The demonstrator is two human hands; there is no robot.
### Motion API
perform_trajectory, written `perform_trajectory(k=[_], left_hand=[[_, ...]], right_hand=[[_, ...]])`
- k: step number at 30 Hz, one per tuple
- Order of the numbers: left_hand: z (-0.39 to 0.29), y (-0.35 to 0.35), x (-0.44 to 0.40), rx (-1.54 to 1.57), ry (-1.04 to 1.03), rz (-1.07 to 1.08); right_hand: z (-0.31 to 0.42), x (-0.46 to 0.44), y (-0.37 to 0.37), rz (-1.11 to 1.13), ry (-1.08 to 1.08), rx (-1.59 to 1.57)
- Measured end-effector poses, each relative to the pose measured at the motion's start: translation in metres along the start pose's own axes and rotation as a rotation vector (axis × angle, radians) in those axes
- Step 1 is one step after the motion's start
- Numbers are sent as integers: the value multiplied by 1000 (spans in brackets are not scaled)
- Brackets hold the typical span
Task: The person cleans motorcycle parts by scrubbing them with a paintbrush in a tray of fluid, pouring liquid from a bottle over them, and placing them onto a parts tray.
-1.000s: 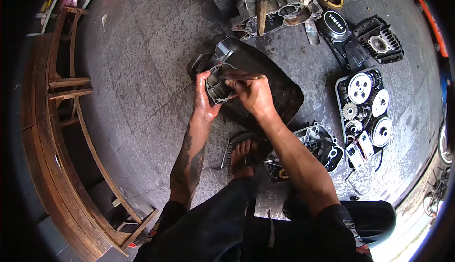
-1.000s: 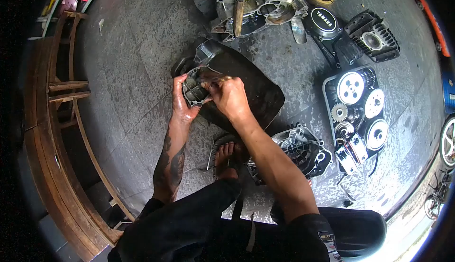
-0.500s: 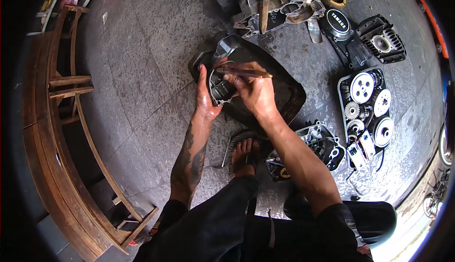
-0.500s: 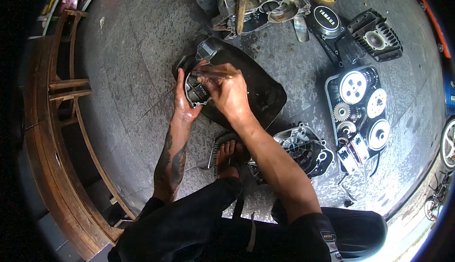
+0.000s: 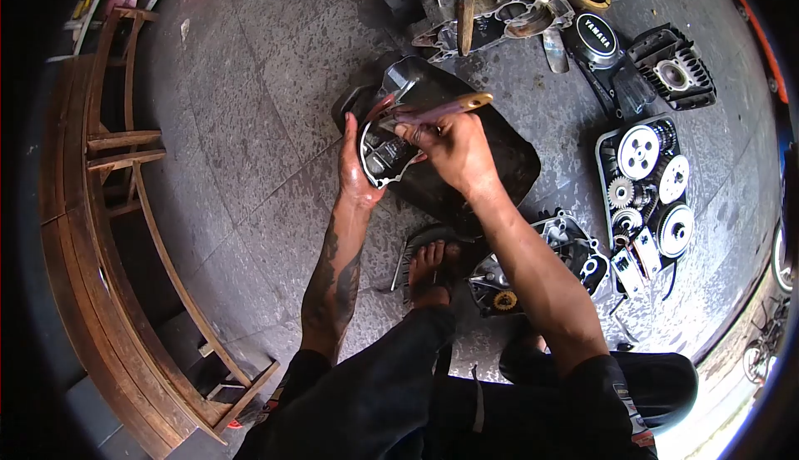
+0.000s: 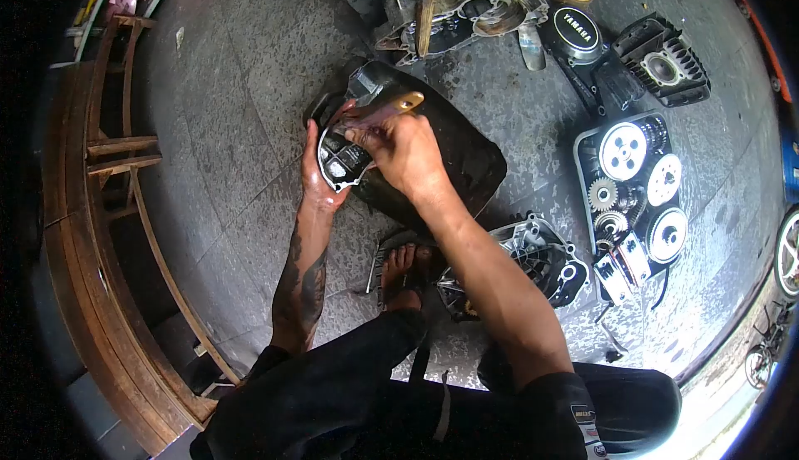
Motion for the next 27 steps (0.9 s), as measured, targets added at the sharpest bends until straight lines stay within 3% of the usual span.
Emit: perform_trajectory(k=[2, 5, 10, 12, 17, 20, 22, 24, 27], left_hand=[[0, 6, -3, -74, -5, -14], [2, 13, -2, -112, -12, -139], [1, 2, -5, -61, -10, -49], [1, 6, -3, -60, -17, -76], [0, 24, 6, 39, -62, -316], [7, 17, -1, 21, 20, -251], [13, 20, -1, -28, 34, -260], [17, 17, -3, -80, 50, -264], [26, 13, -5, 110, 64, -209]], right_hand=[[0, 5, -11, -10, 135, 119], [10, 2, 3, 76, -13, 271], [-4, 2, 2, 62, -141, 192], [2, 7, 13, 19, -86, 304], [-11, 24, 18, -92, -229, 18], [-36, 29, 12, -138, -252, -108], [-42, 29, 12, -174, -171, -388], [-47, 31, 12, -176, -179, -377], [-52, 35, 9, -163, -259, -400]])
Point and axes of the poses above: each hand's wrist, its own x-axis away from the middle knuckle, its own y-axis out of the back of the hand, z = x × y, the point moved 7 cm from there along -x, towards the middle knuckle, and after that the axes turned 10 degrees about z, right-handed, at the moved point
